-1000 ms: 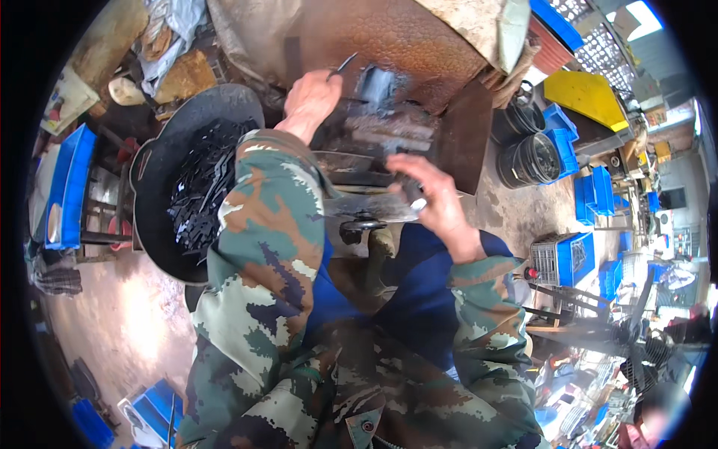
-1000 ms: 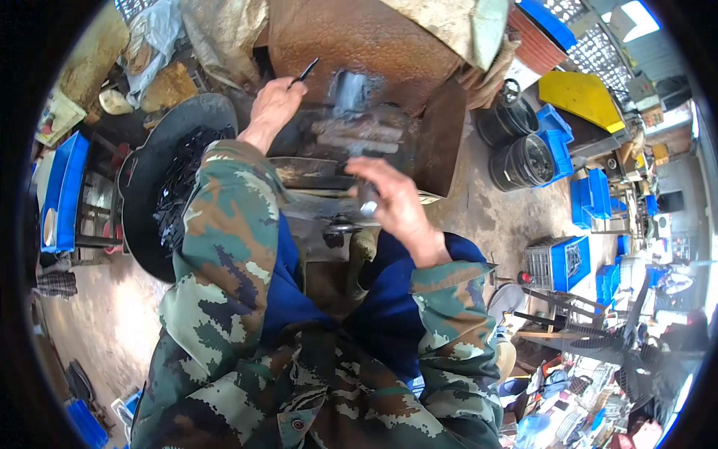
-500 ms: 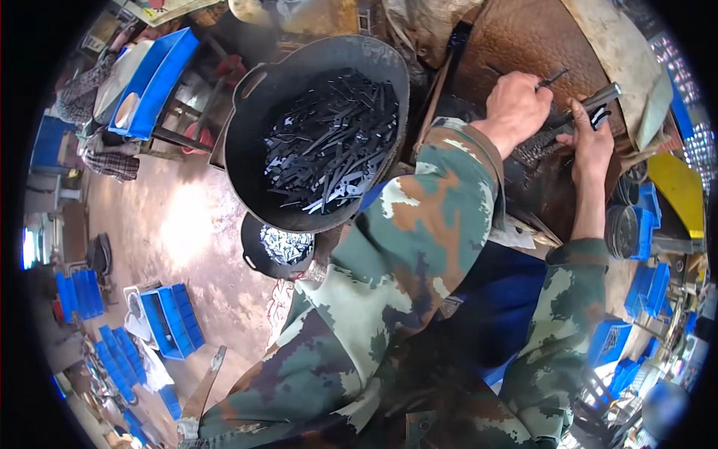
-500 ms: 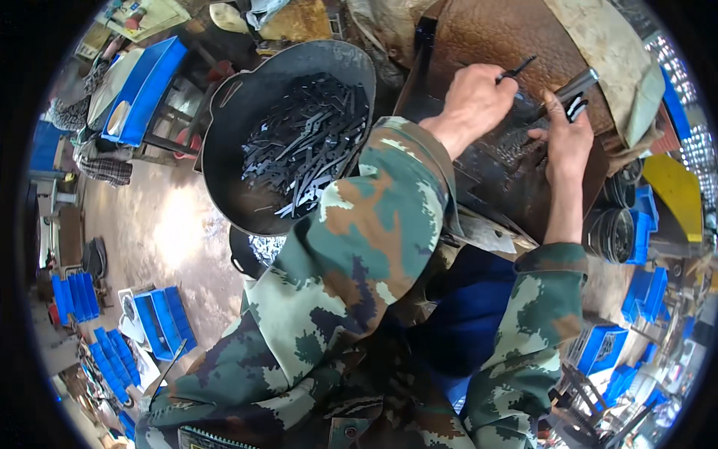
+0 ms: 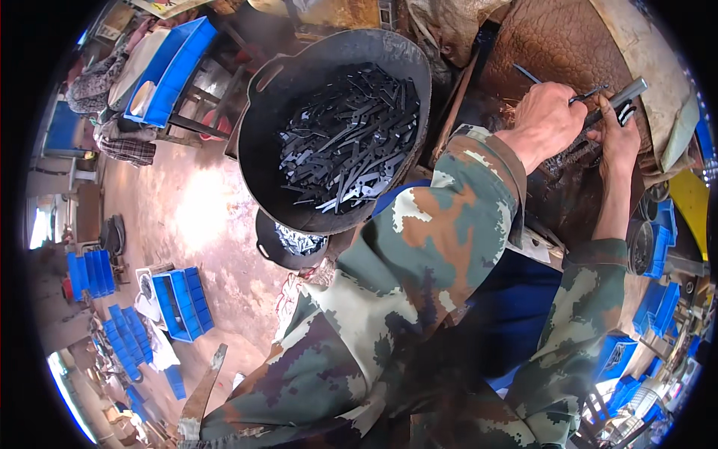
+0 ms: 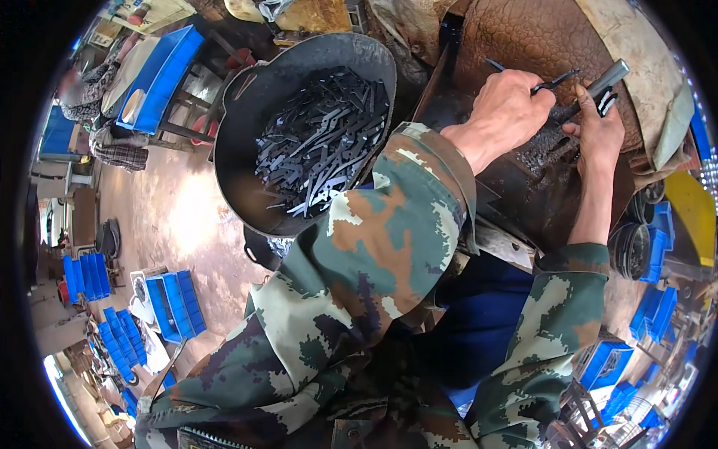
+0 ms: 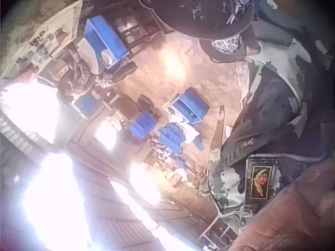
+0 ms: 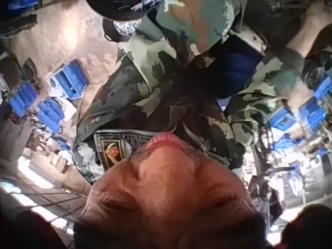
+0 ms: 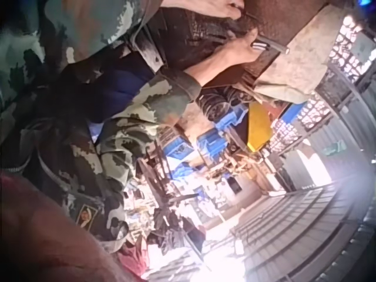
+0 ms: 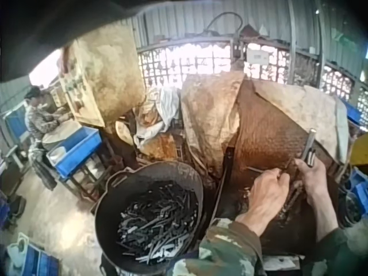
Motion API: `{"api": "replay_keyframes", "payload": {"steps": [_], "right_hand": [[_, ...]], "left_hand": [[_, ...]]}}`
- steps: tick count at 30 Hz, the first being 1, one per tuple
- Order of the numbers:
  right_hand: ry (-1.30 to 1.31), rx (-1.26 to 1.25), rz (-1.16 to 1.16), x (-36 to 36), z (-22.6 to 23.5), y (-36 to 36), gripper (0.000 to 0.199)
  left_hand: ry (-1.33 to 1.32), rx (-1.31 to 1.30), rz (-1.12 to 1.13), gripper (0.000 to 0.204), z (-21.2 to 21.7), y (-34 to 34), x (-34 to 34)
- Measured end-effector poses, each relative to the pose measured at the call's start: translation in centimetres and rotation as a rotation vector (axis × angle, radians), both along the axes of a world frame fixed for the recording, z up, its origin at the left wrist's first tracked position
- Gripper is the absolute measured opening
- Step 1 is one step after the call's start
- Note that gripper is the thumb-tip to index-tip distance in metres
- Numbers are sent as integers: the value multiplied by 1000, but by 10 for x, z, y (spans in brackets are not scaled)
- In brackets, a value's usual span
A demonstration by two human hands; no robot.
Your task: Grind and deburr small metal parts using a bench grinder in a workshop.
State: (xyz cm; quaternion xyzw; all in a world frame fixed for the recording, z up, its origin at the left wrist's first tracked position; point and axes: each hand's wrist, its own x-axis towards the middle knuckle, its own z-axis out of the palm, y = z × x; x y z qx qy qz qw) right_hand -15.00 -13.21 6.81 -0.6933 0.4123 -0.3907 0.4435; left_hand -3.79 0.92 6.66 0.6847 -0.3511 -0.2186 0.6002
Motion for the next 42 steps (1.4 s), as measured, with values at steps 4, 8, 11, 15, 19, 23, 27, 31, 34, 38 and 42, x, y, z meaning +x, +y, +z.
{"api": "replay_keyframes", "payload": {"steps": [4,8,11,15,19,23,27,31,34,38,42], "right_hand": [[2,-1,3,-3,-4,-7,31],[77,-26,-14,-5,1,-9,40],[78,-42,-5,1,-3,-10,41],[83,-64,-10,-11,3,-10,39],[50,-49,29,-5,-2,-11,38],[35,-39,27,-1,-9,-11,40],[82,-60,-12,-6,-5,-10,42],[46,-62,19,-5,-6,-12,43],[78,-53,22,-7,-10,-20,42],[80,-47,21,-2,2,-3,40],[85,-61,4,-4,3,1,39]], "left_hand": [[-42,38,-142,28,6,4,19],[-425,-35,-230,36,5,38,93],[-518,217,-205,26,2,93,158],[-520,523,-94,22,-55,134,222],[-619,496,-27,24,-125,170,261],[-647,521,-64,37,-156,170,270],[-906,507,-214,45,-177,151,271],[-865,674,-217,45,-161,152,273],[-848,732,-205,43,-162,149,271],[-843,753,-202,39,-163,150,272],[-862,766,-231,37,-156,149,269]]}}
